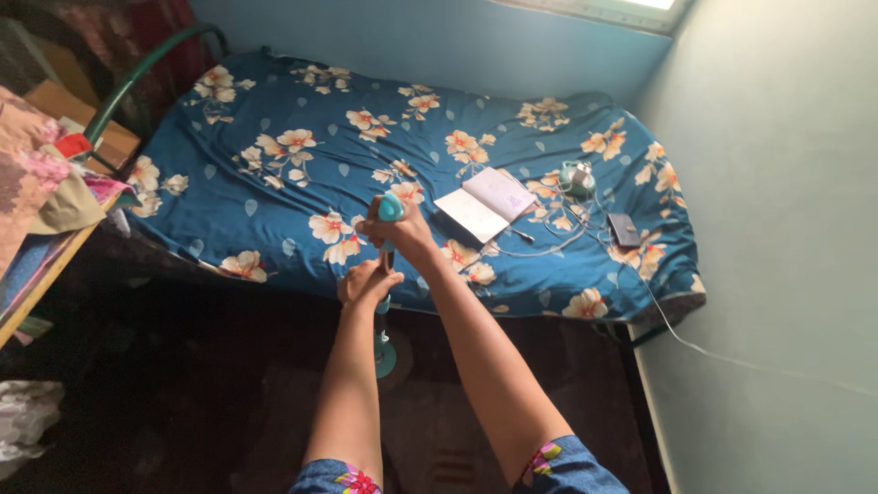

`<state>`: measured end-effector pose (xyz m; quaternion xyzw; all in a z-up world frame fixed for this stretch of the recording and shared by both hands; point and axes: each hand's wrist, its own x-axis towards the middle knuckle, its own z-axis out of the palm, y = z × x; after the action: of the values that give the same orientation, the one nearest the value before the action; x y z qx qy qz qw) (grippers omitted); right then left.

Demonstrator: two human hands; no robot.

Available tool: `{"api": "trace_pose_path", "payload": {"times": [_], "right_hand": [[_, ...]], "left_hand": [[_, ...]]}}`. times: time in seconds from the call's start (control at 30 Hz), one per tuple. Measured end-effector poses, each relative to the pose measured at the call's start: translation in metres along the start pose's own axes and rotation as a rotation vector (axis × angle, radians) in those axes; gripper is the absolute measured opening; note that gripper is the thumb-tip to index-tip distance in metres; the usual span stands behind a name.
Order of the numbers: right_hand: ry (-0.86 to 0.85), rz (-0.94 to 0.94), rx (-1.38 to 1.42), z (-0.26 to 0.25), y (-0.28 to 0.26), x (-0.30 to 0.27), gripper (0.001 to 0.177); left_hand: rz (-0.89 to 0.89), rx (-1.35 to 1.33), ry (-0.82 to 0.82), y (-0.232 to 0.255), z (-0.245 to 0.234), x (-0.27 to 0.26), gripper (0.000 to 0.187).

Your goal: The person attaches the handle parts of a spin mop together, immerses the mop head into a bucket of water, spins it to wring out excess water, and then uses the mop to clean the floor in a hallway and a bedroom.

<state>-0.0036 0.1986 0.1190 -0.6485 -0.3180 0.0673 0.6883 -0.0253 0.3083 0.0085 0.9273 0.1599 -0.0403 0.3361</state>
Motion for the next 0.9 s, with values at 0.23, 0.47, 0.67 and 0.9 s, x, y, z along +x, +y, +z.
{"api": "trace_pose_path", "payload": {"times": [0.23,0.47,0.67,0.9], "right_hand": [[0.051,-0.034,-0.007,-0.017,0.0,0.013,0.016],[0.158,-0.082,0.045,-0.024,0.0,0.016,0.016],[0.217,-0.07,-0.01,-0.014,0.0,0.009,0.021],[0.249,-0.106,-0.28,0.061,0.003,0.007,0.018]], "left_hand": [[-0.013,-0.094,-0.003,0.005,0.014,0.02,0.05],[0.116,0.024,0.024,0.019,0.017,0.027,0.047],[0.23,-0.003,-0.013,0.009,0.032,0.043,0.051],[0.249,-0.049,0.008,-0.041,0.002,0.049,0.067]]}}
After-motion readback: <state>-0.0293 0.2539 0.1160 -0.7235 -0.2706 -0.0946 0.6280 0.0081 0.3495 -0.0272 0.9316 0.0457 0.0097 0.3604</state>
